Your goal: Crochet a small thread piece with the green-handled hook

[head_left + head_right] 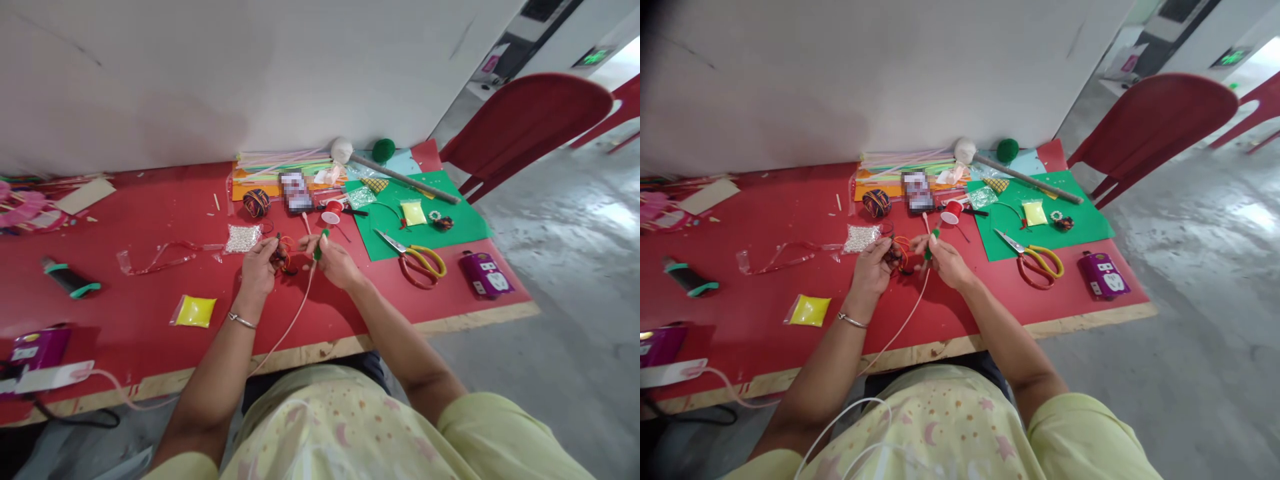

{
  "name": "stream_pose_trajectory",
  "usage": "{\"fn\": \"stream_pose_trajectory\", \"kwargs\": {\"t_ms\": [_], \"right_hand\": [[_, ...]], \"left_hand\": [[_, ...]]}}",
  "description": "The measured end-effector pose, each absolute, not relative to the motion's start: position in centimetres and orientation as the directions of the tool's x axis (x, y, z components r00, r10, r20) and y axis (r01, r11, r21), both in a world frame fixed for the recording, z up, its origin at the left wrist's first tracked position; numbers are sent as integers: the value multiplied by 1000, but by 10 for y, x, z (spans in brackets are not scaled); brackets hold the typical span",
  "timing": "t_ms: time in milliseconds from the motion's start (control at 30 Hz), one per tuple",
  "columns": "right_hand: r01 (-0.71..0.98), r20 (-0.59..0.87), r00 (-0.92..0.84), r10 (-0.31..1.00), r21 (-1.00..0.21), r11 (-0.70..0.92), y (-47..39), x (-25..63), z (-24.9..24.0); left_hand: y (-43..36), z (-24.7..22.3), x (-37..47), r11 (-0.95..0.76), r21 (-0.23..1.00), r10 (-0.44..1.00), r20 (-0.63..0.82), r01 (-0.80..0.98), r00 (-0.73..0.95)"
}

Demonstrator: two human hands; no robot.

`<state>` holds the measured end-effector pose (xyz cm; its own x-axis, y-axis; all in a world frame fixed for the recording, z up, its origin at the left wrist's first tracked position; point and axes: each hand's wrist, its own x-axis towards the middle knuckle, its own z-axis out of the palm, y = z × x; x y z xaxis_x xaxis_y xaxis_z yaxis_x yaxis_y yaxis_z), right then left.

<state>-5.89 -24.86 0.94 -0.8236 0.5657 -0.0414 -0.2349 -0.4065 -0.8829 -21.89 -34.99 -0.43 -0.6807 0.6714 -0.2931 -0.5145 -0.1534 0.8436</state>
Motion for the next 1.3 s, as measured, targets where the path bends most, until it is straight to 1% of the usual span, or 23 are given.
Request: {"fn": "stream_pose_trajectory", "kwargs": {"t_ms": [133, 200, 233, 367, 433, 533, 600, 633, 700, 767, 867, 933, 1000, 1200, 1300], "right_hand": [[-71, -67, -844, 532, -969, -235, -255, -58, 13], [-53, -51, -844, 534, -983, -178, -257, -59, 15], [-65, -43, -838, 545, -982, -178, -257, -59, 15], [-148, -41, -817, 575, -949, -277, -254, -62, 11], [-161, -73, -840, 538, -913, -375, -251, -61, 10], [-163, -115, -893, 435, -818, -552, -247, -55, 14], [-190, -99, -908, 408, -769, -610, -247, -50, 18], [-213, -85, -903, 420, -763, -611, -247, -49, 19], [-259, -62, -871, 487, -786, -561, -248, -50, 18], [-275, -52, -822, 567, -835, -476, -250, -54, 13], [-251, -33, -730, 683, -916, -312, -252, -62, 3], [-237, -4, -670, 743, -946, -219, -253, -65, -1], [-245, 12, -643, 766, -950, -191, -255, -66, -1], [-275, 39, -641, 767, -944, -181, -262, -64, 4], [-264, 38, -639, 768, -949, -173, -264, -64, 6]], "left_hand": [[-350, -2, -219, -128, 844, 671, -313, -520, -673], [-350, -1, -219, -124, 840, 660, -328, -529, -676], [-350, -1, -219, -124, 837, 656, -334, -533, -677], [-350, -2, -221, -123, 833, 656, -339, -539, -674], [-351, -3, -222, -123, 832, 665, -336, -541, -667], [-352, -4, -222, -137, 823, 677, -329, -551, -659], [-352, -4, -222, -140, 818, 678, -332, -558, -656], [-352, -4, -222, -136, 817, 677, -336, -560, -655], [-352, -4, -223, -131, 818, 674, -341, -560, -655], [-352, -4, -223, -135, 821, 675, -334, -555, -658], [-352, -3, -223, -143, 826, 683, -316, -545, -659], [-352, -2, -222, -130, 830, 685, -320, -543, -654], [-352, -2, -221, -115, 831, 687, -330, -545, -648], [-352, -2, -220, -120, 832, 682, -327, -542, -654], [-352, -2, -220, -116, 835, 677, -330, -538, -657]]}}
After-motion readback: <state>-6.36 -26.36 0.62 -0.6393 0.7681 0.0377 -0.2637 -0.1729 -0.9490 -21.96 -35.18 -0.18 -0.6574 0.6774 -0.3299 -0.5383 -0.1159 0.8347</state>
